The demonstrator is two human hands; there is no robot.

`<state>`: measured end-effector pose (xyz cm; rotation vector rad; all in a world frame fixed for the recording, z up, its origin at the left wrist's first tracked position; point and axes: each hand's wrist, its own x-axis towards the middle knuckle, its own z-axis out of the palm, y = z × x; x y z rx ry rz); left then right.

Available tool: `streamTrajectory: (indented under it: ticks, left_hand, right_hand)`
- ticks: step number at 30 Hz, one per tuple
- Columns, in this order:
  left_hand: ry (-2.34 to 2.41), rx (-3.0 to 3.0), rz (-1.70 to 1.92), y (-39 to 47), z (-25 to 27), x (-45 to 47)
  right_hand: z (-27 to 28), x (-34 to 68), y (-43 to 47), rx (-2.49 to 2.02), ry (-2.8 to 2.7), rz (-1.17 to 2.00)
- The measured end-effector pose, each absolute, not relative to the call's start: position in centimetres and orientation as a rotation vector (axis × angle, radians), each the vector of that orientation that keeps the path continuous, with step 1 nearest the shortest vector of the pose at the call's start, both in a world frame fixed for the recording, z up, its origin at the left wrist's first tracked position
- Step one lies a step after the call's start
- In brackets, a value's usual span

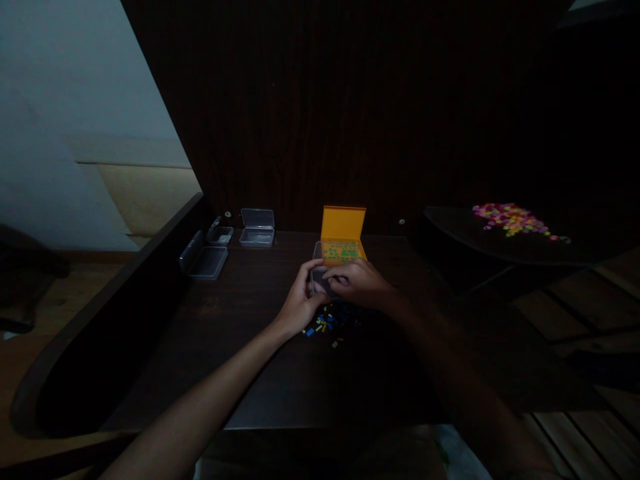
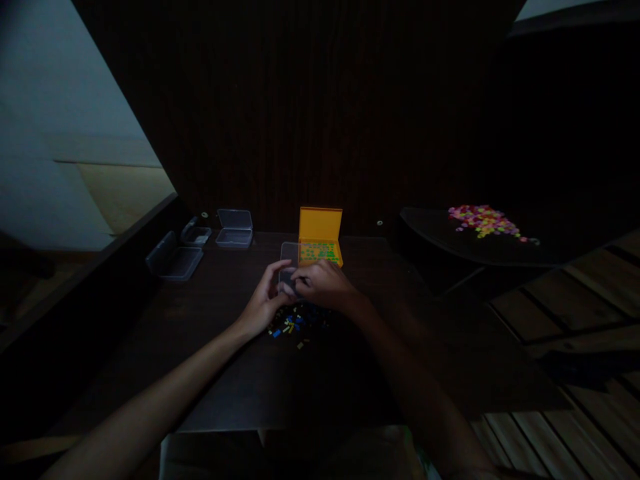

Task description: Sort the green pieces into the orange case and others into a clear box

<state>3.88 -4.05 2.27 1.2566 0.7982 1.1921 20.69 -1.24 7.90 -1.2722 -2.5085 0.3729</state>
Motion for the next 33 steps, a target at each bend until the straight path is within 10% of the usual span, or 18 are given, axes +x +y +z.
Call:
streamTrajectory:
  ticks: [33]
  left_hand:
    - [0.779,1.236,1.158,-4.22,2.33,3.98]
  right_hand:
    - [7.46,21.14,-0.85,-1.297,-2.486,0.495]
